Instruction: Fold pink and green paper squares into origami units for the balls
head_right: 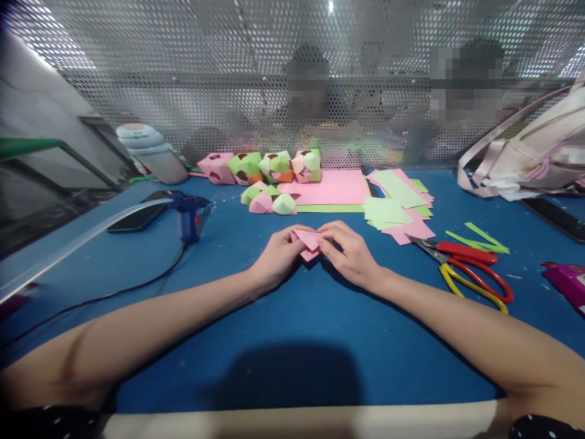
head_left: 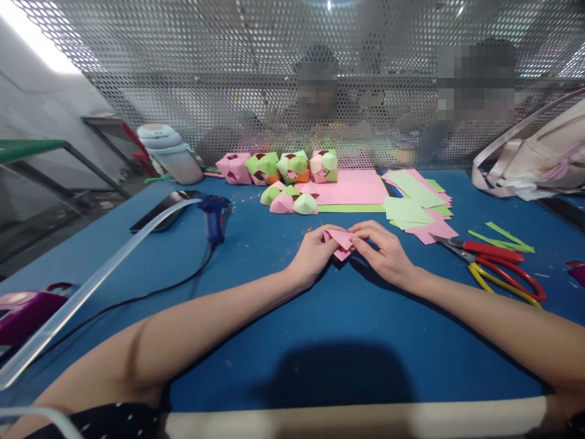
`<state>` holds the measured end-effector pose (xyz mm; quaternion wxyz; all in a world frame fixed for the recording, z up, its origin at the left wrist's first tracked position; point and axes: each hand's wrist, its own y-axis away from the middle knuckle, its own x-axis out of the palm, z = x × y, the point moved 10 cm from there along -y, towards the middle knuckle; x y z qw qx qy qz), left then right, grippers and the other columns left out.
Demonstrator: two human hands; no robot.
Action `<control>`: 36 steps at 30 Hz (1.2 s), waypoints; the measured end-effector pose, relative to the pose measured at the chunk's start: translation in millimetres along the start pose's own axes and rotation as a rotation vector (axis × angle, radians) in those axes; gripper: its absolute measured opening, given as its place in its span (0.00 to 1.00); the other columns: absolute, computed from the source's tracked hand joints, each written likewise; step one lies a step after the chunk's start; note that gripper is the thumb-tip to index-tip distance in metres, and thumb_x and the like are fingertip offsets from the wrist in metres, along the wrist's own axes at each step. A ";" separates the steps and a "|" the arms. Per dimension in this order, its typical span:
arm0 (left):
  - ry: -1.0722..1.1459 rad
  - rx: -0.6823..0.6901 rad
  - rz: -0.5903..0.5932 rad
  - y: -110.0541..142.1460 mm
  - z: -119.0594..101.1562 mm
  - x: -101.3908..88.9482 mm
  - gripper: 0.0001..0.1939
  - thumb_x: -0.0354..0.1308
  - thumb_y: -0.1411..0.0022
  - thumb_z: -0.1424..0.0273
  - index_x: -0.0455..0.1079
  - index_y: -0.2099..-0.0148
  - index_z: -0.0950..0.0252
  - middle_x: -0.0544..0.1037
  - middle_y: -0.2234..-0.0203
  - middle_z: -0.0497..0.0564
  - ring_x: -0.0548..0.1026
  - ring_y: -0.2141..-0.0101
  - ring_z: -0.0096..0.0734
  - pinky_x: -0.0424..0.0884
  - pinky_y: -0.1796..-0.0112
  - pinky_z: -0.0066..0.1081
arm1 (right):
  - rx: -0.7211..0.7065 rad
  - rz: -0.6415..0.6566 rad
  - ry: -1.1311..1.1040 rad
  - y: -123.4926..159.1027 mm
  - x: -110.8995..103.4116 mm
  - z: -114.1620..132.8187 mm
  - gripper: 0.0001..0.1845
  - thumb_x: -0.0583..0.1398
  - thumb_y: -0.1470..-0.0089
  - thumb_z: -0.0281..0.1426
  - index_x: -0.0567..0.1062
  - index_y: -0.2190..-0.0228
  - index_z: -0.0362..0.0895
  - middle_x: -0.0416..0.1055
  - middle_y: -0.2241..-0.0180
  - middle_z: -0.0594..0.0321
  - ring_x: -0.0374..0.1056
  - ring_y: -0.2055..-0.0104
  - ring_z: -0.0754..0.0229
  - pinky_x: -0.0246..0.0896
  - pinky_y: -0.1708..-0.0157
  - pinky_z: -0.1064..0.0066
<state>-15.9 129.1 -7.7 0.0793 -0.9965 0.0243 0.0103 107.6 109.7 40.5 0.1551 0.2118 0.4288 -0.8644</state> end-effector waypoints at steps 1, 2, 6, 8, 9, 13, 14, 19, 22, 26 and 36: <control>-0.030 0.006 -0.001 0.4 -1.9 0.0 0.08 0.58 0.45 0.70 0.74 0.63 0.68 0.77 0.70 0.50 0.71 0.71 0.27 0.67 0.67 0.27 | 0.047 -0.010 -0.029 0.0 -0.9 -4.9 0.05 0.55 0.40 0.30 0.72 0.66 0.44 0.71 0.60 0.58 0.68 0.56 0.60 0.65 0.54 0.62; -0.063 0.019 -0.003 0.7 -4.3 -0.1 0.08 0.58 0.45 0.70 0.74 0.63 0.68 0.77 0.70 0.50 0.71 0.70 0.27 0.67 0.66 0.28 | 0.098 -0.024 -0.064 0.3 -1.8 -10.3 0.06 0.56 0.40 0.31 0.72 0.66 0.44 0.71 0.61 0.59 0.68 0.58 0.60 0.65 0.56 0.63; -0.164 0.080 -0.011 1.6 -11.6 -1.2 0.08 0.56 0.45 0.72 0.75 0.63 0.66 0.78 0.69 0.49 0.72 0.68 0.28 0.67 0.65 0.28 | 0.282 -0.061 -0.193 3.8 -3.0 -30.1 0.10 0.56 0.41 0.37 0.71 0.61 0.44 0.72 0.63 0.61 0.68 0.63 0.62 0.66 0.62 0.68; -0.195 0.098 -0.010 2.2 -13.3 -1.1 0.09 0.55 0.45 0.73 0.75 0.63 0.66 0.78 0.69 0.49 0.72 0.68 0.28 0.67 0.64 0.28 | 0.317 -0.051 -0.203 4.3 -2.2 -33.5 0.11 0.54 0.39 0.37 0.72 0.62 0.44 0.72 0.65 0.62 0.68 0.64 0.63 0.64 0.63 0.69; -0.207 0.107 -0.008 2.6 -14.3 -0.8 0.09 0.55 0.45 0.73 0.75 0.63 0.66 0.78 0.68 0.49 0.72 0.68 0.28 0.67 0.64 0.28 | 0.323 -0.038 -0.194 4.1 -1.6 -33.8 0.12 0.54 0.39 0.37 0.73 0.64 0.44 0.72 0.66 0.62 0.67 0.64 0.63 0.64 0.63 0.69; -0.237 0.134 0.002 4.8 -19.5 1.4 0.09 0.55 0.45 0.74 0.75 0.64 0.66 0.79 0.68 0.49 0.72 0.67 0.29 0.68 0.63 0.28 | 0.322 0.008 -0.165 2.6 1.5 -33.2 0.10 0.56 0.41 0.36 0.74 0.67 0.43 0.72 0.68 0.64 0.67 0.66 0.64 0.62 0.63 0.71; -0.243 0.133 0.001 5.0 -20.1 1.5 0.09 0.54 0.45 0.75 0.75 0.64 0.65 0.79 0.68 0.49 0.73 0.67 0.29 0.68 0.63 0.28 | 0.322 0.013 -0.167 2.4 2.1 -33.4 0.10 0.57 0.41 0.36 0.74 0.66 0.43 0.72 0.68 0.64 0.67 0.66 0.64 0.62 0.64 0.71; -0.249 0.124 -0.004 4.2 -19.0 0.9 0.10 0.54 0.46 0.75 0.75 0.63 0.65 0.79 0.67 0.49 0.73 0.67 0.29 0.68 0.63 0.28 | 0.331 0.024 -0.165 2.5 4.4 -36.6 0.09 0.58 0.43 0.36 0.74 0.67 0.43 0.73 0.69 0.64 0.67 0.68 0.64 0.62 0.66 0.70; -0.248 0.123 0.002 3.6 -17.5 1.2 0.10 0.54 0.45 0.75 0.75 0.63 0.65 0.79 0.68 0.49 0.73 0.68 0.29 0.68 0.64 0.28 | 0.327 0.011 -0.152 2.3 3.5 -36.2 0.09 0.58 0.43 0.35 0.75 0.67 0.43 0.73 0.70 0.64 0.67 0.68 0.64 0.62 0.66 0.70; -0.241 0.114 0.002 3.7 -17.1 1.1 0.09 0.55 0.45 0.74 0.75 0.64 0.65 0.79 0.69 0.48 0.72 0.68 0.28 0.67 0.64 0.27 | 0.316 -0.003 -0.130 2.1 2.0 -34.2 0.09 0.57 0.42 0.35 0.75 0.68 0.43 0.73 0.69 0.64 0.67 0.68 0.64 0.62 0.65 0.70; -0.208 0.107 0.042 4.4 -15.4 5.3 0.10 0.54 0.43 0.72 0.76 0.61 0.66 0.79 0.67 0.50 0.73 0.66 0.30 0.67 0.63 0.28 | 0.264 -0.058 -0.038 2.1 -5.5 -27.2 0.08 0.58 0.42 0.32 0.75 0.70 0.42 0.71 0.72 0.64 0.66 0.70 0.65 0.60 0.67 0.71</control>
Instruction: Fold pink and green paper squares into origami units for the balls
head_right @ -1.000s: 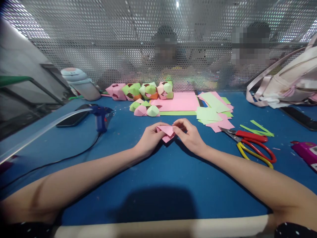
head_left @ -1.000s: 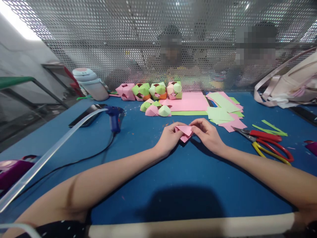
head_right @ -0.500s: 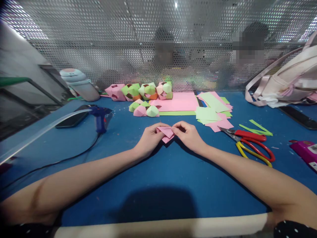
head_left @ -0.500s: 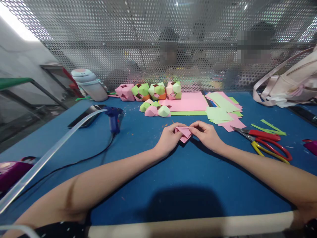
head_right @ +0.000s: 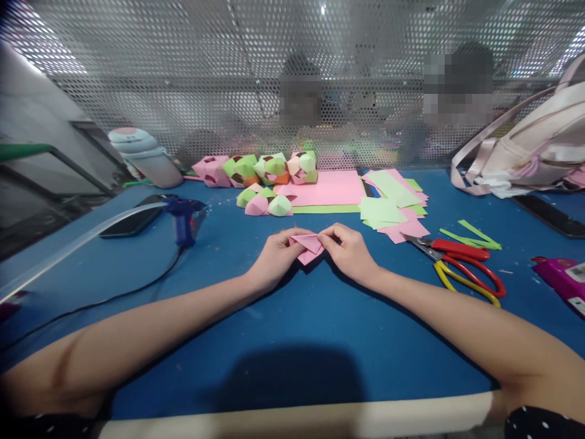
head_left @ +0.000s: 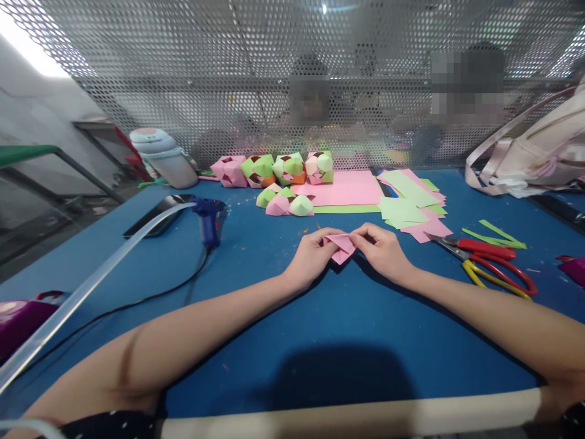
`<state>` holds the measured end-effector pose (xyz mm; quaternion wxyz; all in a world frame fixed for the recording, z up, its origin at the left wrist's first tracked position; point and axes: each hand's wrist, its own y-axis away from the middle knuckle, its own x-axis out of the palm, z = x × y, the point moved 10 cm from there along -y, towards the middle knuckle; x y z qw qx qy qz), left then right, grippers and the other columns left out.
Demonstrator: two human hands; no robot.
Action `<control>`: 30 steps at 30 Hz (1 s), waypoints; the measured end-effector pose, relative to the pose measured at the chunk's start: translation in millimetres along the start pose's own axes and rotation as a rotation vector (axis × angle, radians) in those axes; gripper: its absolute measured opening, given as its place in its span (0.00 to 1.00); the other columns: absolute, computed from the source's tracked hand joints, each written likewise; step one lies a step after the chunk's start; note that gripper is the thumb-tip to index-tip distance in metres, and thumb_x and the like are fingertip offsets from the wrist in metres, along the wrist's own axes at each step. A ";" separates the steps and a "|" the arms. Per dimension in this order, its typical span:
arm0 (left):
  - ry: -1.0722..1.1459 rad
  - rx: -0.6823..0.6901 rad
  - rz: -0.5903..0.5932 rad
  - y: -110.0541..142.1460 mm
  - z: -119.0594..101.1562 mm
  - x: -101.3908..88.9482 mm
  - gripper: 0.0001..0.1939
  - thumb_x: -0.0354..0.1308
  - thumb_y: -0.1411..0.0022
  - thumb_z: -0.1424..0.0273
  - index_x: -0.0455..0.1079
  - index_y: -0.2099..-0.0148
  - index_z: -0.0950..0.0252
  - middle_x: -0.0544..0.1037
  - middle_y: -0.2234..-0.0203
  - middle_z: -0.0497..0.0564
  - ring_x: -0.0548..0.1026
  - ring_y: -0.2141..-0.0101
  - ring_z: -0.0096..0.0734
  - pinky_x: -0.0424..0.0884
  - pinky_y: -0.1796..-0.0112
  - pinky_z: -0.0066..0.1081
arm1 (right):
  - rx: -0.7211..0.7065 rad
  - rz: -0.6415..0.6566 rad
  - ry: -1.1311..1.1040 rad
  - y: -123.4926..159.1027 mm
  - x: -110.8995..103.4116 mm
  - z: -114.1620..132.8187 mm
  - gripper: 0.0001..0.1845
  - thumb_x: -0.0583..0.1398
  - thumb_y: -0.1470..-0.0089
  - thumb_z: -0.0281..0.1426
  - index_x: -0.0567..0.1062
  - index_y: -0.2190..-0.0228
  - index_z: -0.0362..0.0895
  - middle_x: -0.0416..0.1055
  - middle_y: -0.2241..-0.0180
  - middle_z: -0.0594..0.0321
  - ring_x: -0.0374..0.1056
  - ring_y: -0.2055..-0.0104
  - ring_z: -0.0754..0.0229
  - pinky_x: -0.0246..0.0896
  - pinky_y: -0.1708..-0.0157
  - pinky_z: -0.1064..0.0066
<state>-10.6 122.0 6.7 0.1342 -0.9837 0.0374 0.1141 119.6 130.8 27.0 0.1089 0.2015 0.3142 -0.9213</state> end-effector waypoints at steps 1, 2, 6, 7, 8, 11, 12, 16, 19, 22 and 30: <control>0.018 -0.004 0.013 0.4 0.0 1.0 0.11 0.54 0.42 0.72 0.76 0.60 0.66 0.79 0.66 0.51 0.73 0.65 0.31 0.67 0.62 0.29 | -0.008 -0.009 0.009 0.2 -1.1 0.8 0.08 0.58 0.42 0.31 0.75 0.70 0.42 0.71 0.72 0.64 0.66 0.70 0.65 0.60 0.67 0.71; 0.033 -0.009 0.026 0.8 -0.1 1.9 0.12 0.53 0.42 0.72 0.76 0.59 0.66 0.79 0.65 0.51 0.73 0.64 0.31 0.67 0.61 0.29 | -0.012 -0.014 0.017 0.4 -1.9 1.3 0.08 0.57 0.42 0.31 0.75 0.70 0.42 0.71 0.72 0.64 0.66 0.70 0.65 0.60 0.67 0.71; 0.038 -0.043 0.044 2.3 1.9 1.6 0.14 0.52 0.41 0.71 0.75 0.55 0.65 0.78 0.65 0.50 0.72 0.64 0.31 0.66 0.61 0.29 | -0.024 -0.018 0.035 0.7 -3.2 1.8 0.08 0.57 0.42 0.30 0.74 0.71 0.42 0.69 0.74 0.65 0.65 0.70 0.65 0.59 0.67 0.71; 0.038 -0.049 0.036 2.2 2.8 0.3 0.14 0.53 0.40 0.69 0.75 0.55 0.65 0.78 0.65 0.50 0.72 0.64 0.31 0.66 0.61 0.29 | -0.029 -0.018 0.037 0.7 -3.2 2.1 0.08 0.57 0.42 0.30 0.73 0.72 0.42 0.68 0.74 0.65 0.65 0.70 0.65 0.59 0.67 0.71; 0.042 -0.053 0.026 2.0 3.9 -0.9 0.14 0.54 0.40 0.67 0.75 0.55 0.66 0.79 0.64 0.51 0.73 0.64 0.32 0.66 0.61 0.29 | -0.036 -0.018 0.038 0.8 -3.2 2.4 0.08 0.57 0.41 0.29 0.73 0.72 0.42 0.68 0.74 0.65 0.64 0.70 0.65 0.59 0.67 0.71; 0.045 -0.044 0.021 0.5 5.2 -1.8 0.18 0.55 0.39 0.61 0.75 0.55 0.68 0.79 0.61 0.53 0.73 0.61 0.35 0.67 0.58 0.31 | -0.052 -0.021 0.041 1.0 -3.1 3.1 0.08 0.56 0.41 0.29 0.73 0.72 0.43 0.68 0.73 0.65 0.64 0.70 0.65 0.59 0.66 0.71; 0.037 -0.037 0.028 0.0 5.0 -1.0 0.18 0.54 0.39 0.60 0.75 0.55 0.68 0.79 0.60 0.54 0.74 0.60 0.35 0.67 0.57 0.31 | -0.055 -0.024 0.040 1.1 -3.3 3.1 0.08 0.56 0.41 0.29 0.73 0.71 0.43 0.68 0.73 0.65 0.64 0.70 0.65 0.59 0.66 0.71; 0.006 -0.010 0.052 -1.2 2.5 1.3 0.18 0.53 0.37 0.61 0.76 0.54 0.67 0.80 0.59 0.54 0.74 0.59 0.35 0.67 0.55 0.32 | -0.059 -0.025 0.039 1.5 -3.1 3.5 0.08 0.56 0.41 0.29 0.73 0.72 0.43 0.67 0.73 0.65 0.64 0.70 0.64 0.59 0.66 0.70; 0.006 -0.011 0.053 -1.6 3.6 1.2 0.18 0.53 0.37 0.61 0.76 0.54 0.67 0.80 0.58 0.54 0.74 0.59 0.35 0.67 0.56 0.31 | -0.057 -0.025 0.044 1.4 -3.1 3.9 0.08 0.56 0.41 0.29 0.73 0.71 0.43 0.67 0.73 0.65 0.64 0.69 0.64 0.59 0.66 0.70; 0.044 -0.029 0.060 -1.9 8.9 1.7 0.19 0.53 0.37 0.60 0.75 0.52 0.66 0.79 0.55 0.54 0.74 0.57 0.36 0.66 0.53 0.33 | -0.054 -0.029 0.044 1.1 -3.3 4.0 0.08 0.56 0.41 0.29 0.72 0.71 0.43 0.68 0.72 0.65 0.64 0.69 0.64 0.59 0.66 0.70; 0.012 -0.038 0.069 -3.3 7.9 -0.6 0.18 0.54 0.37 0.60 0.76 0.52 0.66 0.79 0.55 0.53 0.74 0.55 0.37 0.67 0.52 0.33 | -0.078 -0.032 0.060 0.5 -3.9 6.1 0.08 0.55 0.41 0.28 0.72 0.71 0.43 0.67 0.73 0.64 0.64 0.69 0.64 0.59 0.66 0.70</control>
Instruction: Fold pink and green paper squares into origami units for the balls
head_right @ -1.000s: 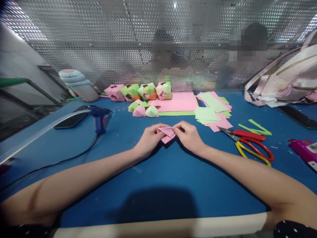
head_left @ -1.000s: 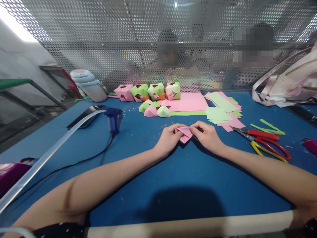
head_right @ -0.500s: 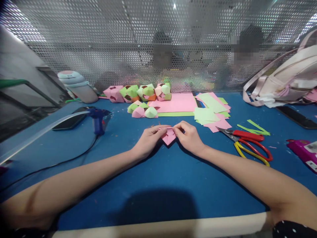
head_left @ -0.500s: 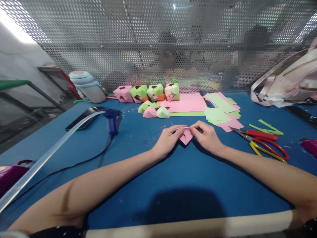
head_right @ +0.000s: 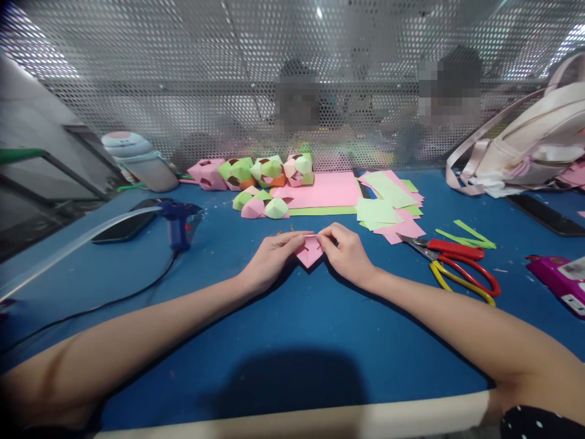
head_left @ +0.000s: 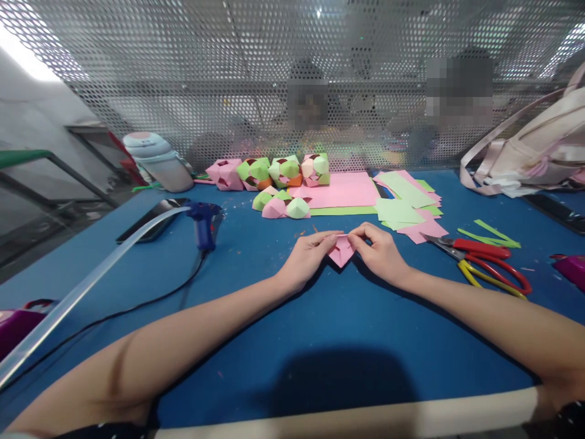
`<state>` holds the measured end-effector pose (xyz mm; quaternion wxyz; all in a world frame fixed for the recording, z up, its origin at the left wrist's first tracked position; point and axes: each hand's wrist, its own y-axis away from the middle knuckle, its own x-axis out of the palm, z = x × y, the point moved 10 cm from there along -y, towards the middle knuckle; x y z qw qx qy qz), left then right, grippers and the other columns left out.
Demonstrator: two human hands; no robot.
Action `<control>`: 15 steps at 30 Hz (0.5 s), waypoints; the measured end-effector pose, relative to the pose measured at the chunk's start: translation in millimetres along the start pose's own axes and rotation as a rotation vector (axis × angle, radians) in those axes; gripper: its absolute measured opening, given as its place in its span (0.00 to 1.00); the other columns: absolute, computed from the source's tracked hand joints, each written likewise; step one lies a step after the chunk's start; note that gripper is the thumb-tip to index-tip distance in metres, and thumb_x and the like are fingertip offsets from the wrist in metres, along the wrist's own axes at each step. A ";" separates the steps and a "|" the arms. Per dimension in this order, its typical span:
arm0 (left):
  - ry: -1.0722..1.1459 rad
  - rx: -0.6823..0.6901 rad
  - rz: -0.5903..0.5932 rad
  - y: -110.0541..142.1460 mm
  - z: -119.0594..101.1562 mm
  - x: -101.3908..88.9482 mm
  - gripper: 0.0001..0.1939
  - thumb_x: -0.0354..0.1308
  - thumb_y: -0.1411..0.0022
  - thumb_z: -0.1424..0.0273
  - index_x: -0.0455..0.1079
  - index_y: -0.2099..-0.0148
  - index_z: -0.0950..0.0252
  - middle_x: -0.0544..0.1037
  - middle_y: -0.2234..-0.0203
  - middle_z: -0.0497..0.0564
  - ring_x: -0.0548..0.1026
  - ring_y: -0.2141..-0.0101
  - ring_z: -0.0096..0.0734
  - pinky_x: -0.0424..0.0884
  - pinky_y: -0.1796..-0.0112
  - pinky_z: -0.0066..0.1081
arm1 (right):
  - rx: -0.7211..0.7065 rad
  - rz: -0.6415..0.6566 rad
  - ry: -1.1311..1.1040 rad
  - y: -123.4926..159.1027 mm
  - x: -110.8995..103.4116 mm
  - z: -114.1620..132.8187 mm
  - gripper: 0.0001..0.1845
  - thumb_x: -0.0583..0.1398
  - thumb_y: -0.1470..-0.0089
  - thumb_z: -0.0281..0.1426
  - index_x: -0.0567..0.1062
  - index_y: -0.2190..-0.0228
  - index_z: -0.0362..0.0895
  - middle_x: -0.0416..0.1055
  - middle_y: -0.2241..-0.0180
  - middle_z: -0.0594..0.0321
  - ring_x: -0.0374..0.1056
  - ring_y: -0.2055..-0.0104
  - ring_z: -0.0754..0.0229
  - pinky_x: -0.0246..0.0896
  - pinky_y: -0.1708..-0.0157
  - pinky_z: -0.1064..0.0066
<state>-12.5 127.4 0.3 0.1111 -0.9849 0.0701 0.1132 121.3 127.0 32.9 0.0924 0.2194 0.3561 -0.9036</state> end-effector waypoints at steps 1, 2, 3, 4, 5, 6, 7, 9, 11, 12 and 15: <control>-0.055 0.009 -0.009 -0.1 -2.8 -1.6 0.18 0.55 0.38 0.61 0.76 0.53 0.66 0.79 0.56 0.53 0.75 0.56 0.37 0.67 0.53 0.33 | -0.014 0.004 0.010 0.2 0.3 1.3 0.08 0.55 0.41 0.28 0.71 0.72 0.43 0.67 0.73 0.64 0.64 0.69 0.64 0.59 0.66 0.69; -0.112 0.018 -0.017 -0.3 -5.5 -3.0 0.17 0.55 0.38 0.61 0.76 0.53 0.66 0.80 0.57 0.53 0.75 0.57 0.37 0.68 0.54 0.33 | -0.029 0.008 0.020 0.5 0.8 2.6 0.08 0.55 0.41 0.28 0.71 0.72 0.43 0.67 0.73 0.64 0.63 0.70 0.63 0.59 0.66 0.69; -0.163 0.028 -0.021 -0.4 -8.0 -4.0 0.17 0.56 0.39 0.62 0.76 0.54 0.66 0.80 0.57 0.53 0.76 0.58 0.37 0.69 0.55 0.33 | -0.042 0.014 0.031 0.9 1.7 3.9 0.09 0.55 0.41 0.28 0.71 0.73 0.43 0.67 0.73 0.64 0.63 0.70 0.63 0.59 0.66 0.69; -0.203 0.040 -0.021 -0.4 -10.2 -4.3 0.16 0.56 0.39 0.62 0.76 0.54 0.66 0.80 0.58 0.53 0.76 0.59 0.36 0.69 0.56 0.33 | -0.055 0.019 0.039 1.4 2.5 5.1 0.09 0.55 0.41 0.28 0.71 0.73 0.43 0.67 0.73 0.64 0.63 0.69 0.63 0.59 0.66 0.69; -0.233 0.054 -0.016 -0.3 -12.2 -4.0 0.16 0.56 0.39 0.63 0.76 0.55 0.66 0.81 0.59 0.53 0.76 0.60 0.36 0.70 0.57 0.32 | -0.067 0.026 0.047 1.9 3.8 6.2 0.09 0.55 0.40 0.28 0.71 0.72 0.43 0.67 0.73 0.63 0.64 0.69 0.63 0.59 0.66 0.68; -0.259 0.073 -0.010 0.0 -14.2 -3.2 0.15 0.56 0.39 0.64 0.77 0.56 0.66 0.81 0.60 0.52 0.76 0.61 0.35 0.70 0.57 0.31 | -0.079 0.034 0.053 2.6 5.0 7.5 0.09 0.55 0.40 0.28 0.71 0.72 0.43 0.67 0.72 0.63 0.64 0.68 0.63 0.59 0.65 0.68; -0.284 0.096 -0.004 0.5 -16.4 -2.3 0.13 0.55 0.39 0.65 0.77 0.57 0.66 0.81 0.62 0.51 0.77 0.62 0.33 0.70 0.59 0.30 | -0.092 0.042 0.059 3.3 6.4 8.7 0.08 0.55 0.40 0.28 0.71 0.71 0.43 0.67 0.72 0.63 0.64 0.68 0.63 0.59 0.65 0.68; -0.346 0.153 -0.007 2.2 -21.6 -1.1 0.12 0.54 0.38 0.68 0.77 0.60 0.65 0.82 0.66 0.50 0.77 0.65 0.31 0.71 0.61 0.29 | -0.118 0.055 0.071 4.7 8.5 11.0 0.08 0.55 0.40 0.28 0.72 0.71 0.43 0.67 0.72 0.63 0.64 0.68 0.62 0.59 0.65 0.68; -0.405 0.208 -0.022 4.2 -26.6 -1.0 0.12 0.53 0.37 0.69 0.77 0.63 0.65 0.81 0.68 0.49 0.76 0.68 0.30 0.70 0.62 0.28 | -0.141 0.063 0.088 5.8 9.7 12.5 0.08 0.55 0.40 0.28 0.72 0.70 0.43 0.67 0.72 0.63 0.64 0.68 0.62 0.59 0.65 0.68; -0.424 0.226 -0.025 5.0 -28.1 -0.9 0.12 0.52 0.37 0.70 0.77 0.63 0.65 0.81 0.69 0.49 0.76 0.68 0.29 0.70 0.63 0.27 | -0.150 0.064 0.096 6.1 10.0 12.9 0.08 0.55 0.40 0.28 0.72 0.70 0.43 0.67 0.72 0.62 0.64 0.68 0.62 0.59 0.65 0.68; -0.433 0.247 0.007 5.8 -28.7 1.7 0.11 0.53 0.37 0.69 0.77 0.59 0.64 0.82 0.66 0.49 0.77 0.67 0.29 0.70 0.63 0.27 | -0.185 0.074 0.126 7.0 10.9 14.9 0.08 0.54 0.39 0.29 0.72 0.70 0.42 0.67 0.72 0.62 0.64 0.68 0.62 0.60 0.66 0.68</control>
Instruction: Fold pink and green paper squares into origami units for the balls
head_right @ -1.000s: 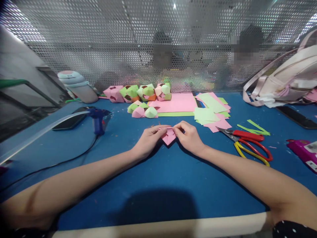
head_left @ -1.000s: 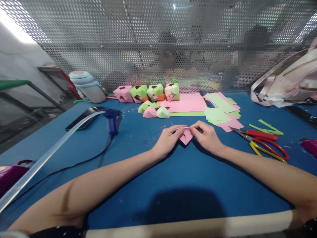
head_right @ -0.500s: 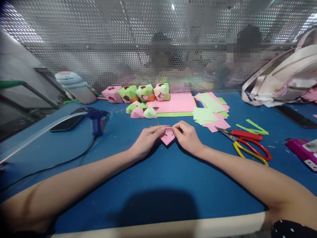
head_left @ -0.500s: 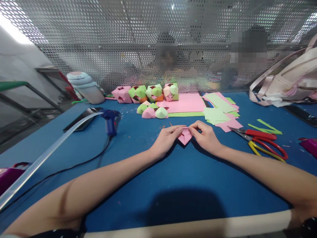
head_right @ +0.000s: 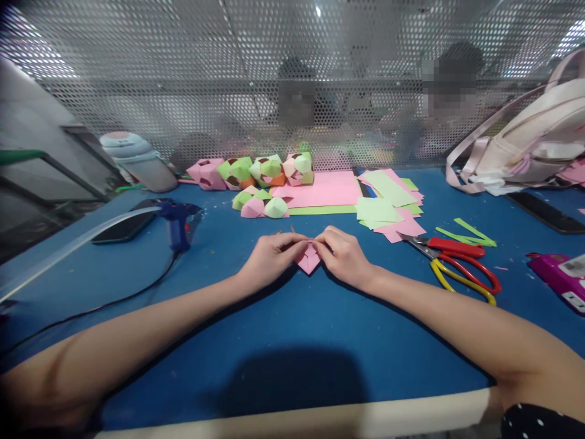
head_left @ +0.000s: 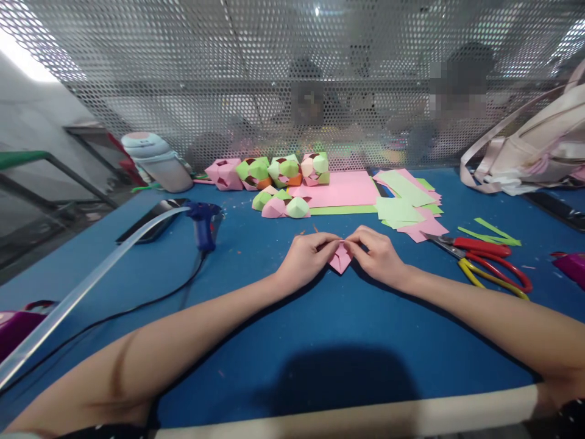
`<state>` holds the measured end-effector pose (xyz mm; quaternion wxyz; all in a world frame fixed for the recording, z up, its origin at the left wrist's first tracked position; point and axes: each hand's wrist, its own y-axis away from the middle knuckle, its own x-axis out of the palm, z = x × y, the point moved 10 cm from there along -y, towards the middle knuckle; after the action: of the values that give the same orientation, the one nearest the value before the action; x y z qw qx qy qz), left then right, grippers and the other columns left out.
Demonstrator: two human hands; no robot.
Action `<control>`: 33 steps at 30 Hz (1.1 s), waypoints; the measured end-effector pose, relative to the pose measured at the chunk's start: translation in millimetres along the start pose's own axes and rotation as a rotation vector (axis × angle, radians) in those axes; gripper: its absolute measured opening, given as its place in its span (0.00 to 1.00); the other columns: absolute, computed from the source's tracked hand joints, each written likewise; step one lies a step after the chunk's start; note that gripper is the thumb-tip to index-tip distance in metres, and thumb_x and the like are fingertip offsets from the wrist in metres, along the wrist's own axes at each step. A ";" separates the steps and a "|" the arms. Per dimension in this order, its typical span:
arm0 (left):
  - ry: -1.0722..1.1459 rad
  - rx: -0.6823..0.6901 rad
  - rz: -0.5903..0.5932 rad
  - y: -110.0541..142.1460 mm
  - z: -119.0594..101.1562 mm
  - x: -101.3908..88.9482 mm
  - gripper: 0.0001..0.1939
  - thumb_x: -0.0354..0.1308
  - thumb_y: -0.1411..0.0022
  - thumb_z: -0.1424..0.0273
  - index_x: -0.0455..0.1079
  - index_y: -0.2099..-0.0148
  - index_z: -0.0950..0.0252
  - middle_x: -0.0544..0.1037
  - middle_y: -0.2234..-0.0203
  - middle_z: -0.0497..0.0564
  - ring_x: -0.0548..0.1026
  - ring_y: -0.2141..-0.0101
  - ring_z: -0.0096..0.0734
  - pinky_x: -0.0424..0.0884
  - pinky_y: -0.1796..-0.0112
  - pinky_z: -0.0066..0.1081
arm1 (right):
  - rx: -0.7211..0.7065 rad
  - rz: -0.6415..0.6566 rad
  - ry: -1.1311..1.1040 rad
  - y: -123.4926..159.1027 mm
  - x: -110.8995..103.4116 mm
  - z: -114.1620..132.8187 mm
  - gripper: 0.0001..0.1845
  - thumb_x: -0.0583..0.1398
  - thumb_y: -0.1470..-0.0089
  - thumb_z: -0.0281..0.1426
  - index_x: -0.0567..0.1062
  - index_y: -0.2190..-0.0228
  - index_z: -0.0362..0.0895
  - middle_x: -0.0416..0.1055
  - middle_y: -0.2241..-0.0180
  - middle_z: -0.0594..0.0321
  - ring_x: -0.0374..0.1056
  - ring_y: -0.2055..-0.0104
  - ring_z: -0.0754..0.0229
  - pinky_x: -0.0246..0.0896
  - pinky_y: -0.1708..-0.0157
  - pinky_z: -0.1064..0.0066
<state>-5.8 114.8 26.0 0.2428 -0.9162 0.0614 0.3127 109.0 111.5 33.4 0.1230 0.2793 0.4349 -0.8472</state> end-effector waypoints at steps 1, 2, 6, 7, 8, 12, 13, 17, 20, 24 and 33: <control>0.005 0.007 0.019 0.1 -0.4 1.6 0.11 0.53 0.37 0.69 0.77 0.58 0.64 0.82 0.65 0.49 0.77 0.66 0.29 0.70 0.64 0.27 | -0.015 0.007 0.013 0.1 0.6 1.4 0.09 0.54 0.39 0.29 0.72 0.70 0.42 0.67 0.72 0.61 0.64 0.68 0.62 0.60 0.66 0.68; 0.005 0.015 0.036 0.3 -1.0 3.1 0.11 0.54 0.37 0.68 0.77 0.58 0.64 0.82 0.65 0.49 0.77 0.66 0.29 0.69 0.65 0.26 | -0.031 0.016 0.025 0.2 1.4 2.9 0.09 0.54 0.39 0.29 0.72 0.70 0.42 0.67 0.72 0.61 0.64 0.68 0.62 0.60 0.66 0.68; -0.027 0.051 0.013 2.2 -5.8 1.4 0.11 0.53 0.37 0.70 0.77 0.63 0.64 0.81 0.71 0.49 0.76 0.71 0.27 0.67 0.69 0.25 | -0.054 0.039 0.011 -0.3 3.8 6.4 0.09 0.54 0.38 0.30 0.73 0.69 0.42 0.69 0.72 0.61 0.65 0.68 0.62 0.61 0.65 0.68; -0.031 0.054 -0.013 2.9 -6.7 -0.7 0.10 0.54 0.37 0.70 0.77 0.64 0.65 0.81 0.71 0.49 0.75 0.72 0.27 0.67 0.69 0.25 | -0.045 0.033 -0.012 -0.7 3.3 5.9 0.09 0.54 0.39 0.30 0.73 0.68 0.42 0.69 0.71 0.61 0.65 0.67 0.62 0.62 0.64 0.68; -0.027 0.049 -0.041 3.7 -6.9 -3.0 0.10 0.54 0.38 0.70 0.77 0.64 0.65 0.81 0.72 0.49 0.75 0.72 0.27 0.67 0.69 0.25 | -0.034 0.020 -0.038 -1.3 2.0 4.9 0.08 0.55 0.39 0.30 0.73 0.67 0.42 0.70 0.70 0.61 0.66 0.66 0.61 0.62 0.64 0.68; 0.046 -0.061 -0.111 5.0 4.2 -8.3 0.12 0.53 0.38 0.68 0.77 0.64 0.66 0.79 0.73 0.49 0.72 0.73 0.27 0.66 0.70 0.26 | 0.046 -0.052 -0.089 -3.4 -4.3 -3.5 0.10 0.60 0.44 0.33 0.72 0.60 0.43 0.70 0.65 0.59 0.67 0.65 0.61 0.64 0.62 0.67; 0.072 -0.100 -0.118 5.0 8.7 -8.6 0.12 0.53 0.38 0.67 0.77 0.64 0.66 0.79 0.74 0.49 0.71 0.73 0.27 0.65 0.71 0.26 | 0.073 -0.058 -0.092 -3.8 -4.8 -6.5 0.10 0.60 0.44 0.33 0.72 0.60 0.44 0.70 0.65 0.60 0.67 0.66 0.62 0.64 0.63 0.67; 0.172 -0.212 -0.128 4.1 21.2 -7.9 0.13 0.55 0.40 0.63 0.75 0.67 0.67 0.76 0.76 0.49 0.69 0.74 0.26 0.64 0.71 0.26 | 0.164 -0.034 -0.124 -4.3 -2.7 -16.0 0.06 0.57 0.42 0.33 0.73 0.64 0.44 0.70 0.66 0.61 0.67 0.66 0.62 0.63 0.63 0.67; 0.249 -0.242 -0.094 3.7 21.8 -2.8 0.14 0.56 0.40 0.62 0.76 0.66 0.68 0.75 0.77 0.48 0.67 0.75 0.25 0.63 0.72 0.26 | 0.171 -0.026 -0.142 -4.7 -2.7 -16.5 0.08 0.54 0.39 0.31 0.73 0.66 0.44 0.71 0.68 0.61 0.66 0.64 0.62 0.62 0.62 0.67; 0.277 -0.216 -0.053 3.7 15.8 1.7 0.15 0.56 0.40 0.61 0.78 0.61 0.65 0.77 0.73 0.48 0.68 0.73 0.26 0.65 0.70 0.27 | 0.158 -0.021 -0.152 -5.1 -3.1 -13.5 0.09 0.54 0.39 0.30 0.73 0.68 0.44 0.70 0.70 0.62 0.66 0.66 0.62 0.61 0.63 0.68; 0.271 -0.225 -0.018 2.6 18.8 5.7 0.15 0.55 0.40 0.62 0.78 0.64 0.66 0.78 0.73 0.49 0.68 0.72 0.28 0.64 0.70 0.27 | 0.128 -0.020 -0.188 -5.8 -3.6 -9.4 0.08 0.55 0.40 0.30 0.73 0.68 0.44 0.70 0.70 0.62 0.66 0.67 0.62 0.62 0.63 0.68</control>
<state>-12.2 121.9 8.6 0.1312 -0.9719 0.0498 0.1892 112.7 122.4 35.0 0.1367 0.2014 0.3694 -0.8968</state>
